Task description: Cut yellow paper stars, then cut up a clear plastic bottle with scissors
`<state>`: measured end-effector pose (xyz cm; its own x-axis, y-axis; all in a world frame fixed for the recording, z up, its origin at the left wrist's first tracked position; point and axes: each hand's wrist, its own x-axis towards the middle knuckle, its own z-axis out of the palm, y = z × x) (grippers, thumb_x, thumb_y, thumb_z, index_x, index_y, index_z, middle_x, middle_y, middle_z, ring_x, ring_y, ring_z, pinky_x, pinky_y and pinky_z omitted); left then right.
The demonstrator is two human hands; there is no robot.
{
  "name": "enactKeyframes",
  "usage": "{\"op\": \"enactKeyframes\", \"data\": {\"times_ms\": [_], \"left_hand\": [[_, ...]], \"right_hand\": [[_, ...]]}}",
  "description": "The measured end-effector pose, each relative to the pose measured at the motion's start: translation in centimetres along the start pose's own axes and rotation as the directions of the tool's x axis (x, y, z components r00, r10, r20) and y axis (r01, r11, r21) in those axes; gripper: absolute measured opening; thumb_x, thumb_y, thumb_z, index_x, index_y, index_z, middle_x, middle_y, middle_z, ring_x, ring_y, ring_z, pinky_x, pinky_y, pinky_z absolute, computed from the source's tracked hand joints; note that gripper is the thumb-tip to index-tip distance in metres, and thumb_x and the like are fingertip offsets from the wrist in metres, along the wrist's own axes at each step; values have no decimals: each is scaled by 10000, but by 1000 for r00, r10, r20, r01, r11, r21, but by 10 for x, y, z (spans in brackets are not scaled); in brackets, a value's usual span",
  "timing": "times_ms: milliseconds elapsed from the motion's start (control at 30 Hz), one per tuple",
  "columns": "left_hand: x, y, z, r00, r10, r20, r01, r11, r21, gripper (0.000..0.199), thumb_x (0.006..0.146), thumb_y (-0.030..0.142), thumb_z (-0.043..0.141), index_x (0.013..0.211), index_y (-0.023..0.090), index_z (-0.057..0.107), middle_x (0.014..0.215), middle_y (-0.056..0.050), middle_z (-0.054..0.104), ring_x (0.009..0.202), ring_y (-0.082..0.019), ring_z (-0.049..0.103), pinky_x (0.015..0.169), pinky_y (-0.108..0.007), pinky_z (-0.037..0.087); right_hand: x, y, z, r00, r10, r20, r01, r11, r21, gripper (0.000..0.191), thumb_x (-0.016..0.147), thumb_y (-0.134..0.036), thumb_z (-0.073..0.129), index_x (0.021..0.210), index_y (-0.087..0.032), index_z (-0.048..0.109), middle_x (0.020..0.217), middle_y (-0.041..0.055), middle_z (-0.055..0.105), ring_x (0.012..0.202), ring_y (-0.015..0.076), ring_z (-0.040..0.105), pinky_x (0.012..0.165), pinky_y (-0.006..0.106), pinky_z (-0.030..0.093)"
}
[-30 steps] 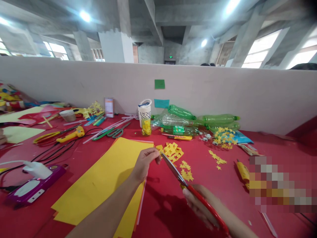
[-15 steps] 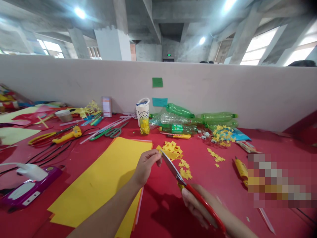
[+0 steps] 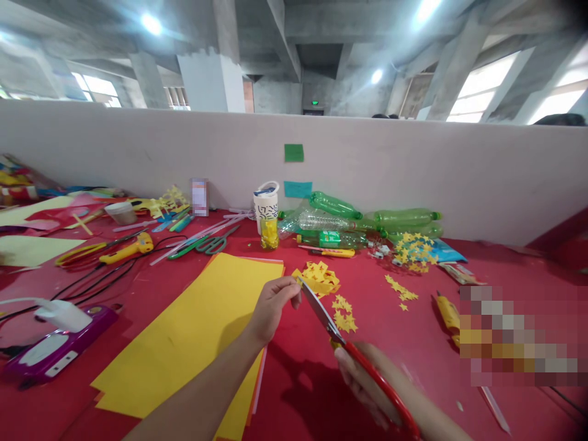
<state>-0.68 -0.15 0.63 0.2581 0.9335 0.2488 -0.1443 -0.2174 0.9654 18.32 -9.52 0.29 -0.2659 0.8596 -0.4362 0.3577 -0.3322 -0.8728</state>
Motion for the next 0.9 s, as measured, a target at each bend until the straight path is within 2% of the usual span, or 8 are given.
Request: {"op": "enactKeyframes", "data": {"times_ms": [533, 633, 733, 800, 900], "left_hand": [[-1, -3, -1, 999, -4, -31, 4, 1000, -22, 310, 823, 228, 504, 518, 176, 521, 525, 3, 476, 565, -129, 443, 623, -283, 339], [0, -4, -2, 999, -10, -51, 6, 997, -73, 303, 807, 208, 504, 506, 177, 504, 514, 9, 455, 538, -120, 422, 581, -276, 326], [2, -5, -3, 998, -15, -68, 10, 997, -78, 295, 800, 222, 502, 509, 178, 488, 516, 14, 437, 529, -115, 409, 560, -267, 317], [3, -7, -3, 998, -41, -44, 41, 999, -21, 292, 804, 250, 495, 522, 177, 487, 530, 14, 446, 544, -116, 418, 580, -261, 330], [4, -11, 2, 989, -128, 76, 114, 980, 165, 291, 803, 294, 476, 537, 178, 486, 537, 16, 453, 563, -122, 430, 601, -259, 335]], "right_hand": [[-5, -8, 2, 995, -27, -93, 29, 999, 14, 564, 722, -736, 551, 613, -214, 368, 412, -108, 313, 295, 26, 276, 310, 177, 177], [-2, -5, 0, 983, -61, -173, 75, 994, 75, 562, 708, -737, 559, 613, -215, 371, 409, -114, 308, 289, 26, 271, 297, 169, 176], [3, 0, -6, 966, -109, -233, 145, 979, 142, 544, 745, -725, 522, 614, -218, 371, 375, -115, 323, 275, 40, 299, 291, 162, 231], [7, 3, -12, 945, -161, -286, 221, 957, 189, 524, 771, -712, 501, 634, -218, 392, 365, -119, 331, 267, 50, 312, 288, 167, 275], [14, 8, -21, 904, -222, -364, 335, 899, 282, 479, 815, -668, 493, 681, -212, 430, 379, -123, 352, 266, 55, 318, 288, 169, 307]]}}
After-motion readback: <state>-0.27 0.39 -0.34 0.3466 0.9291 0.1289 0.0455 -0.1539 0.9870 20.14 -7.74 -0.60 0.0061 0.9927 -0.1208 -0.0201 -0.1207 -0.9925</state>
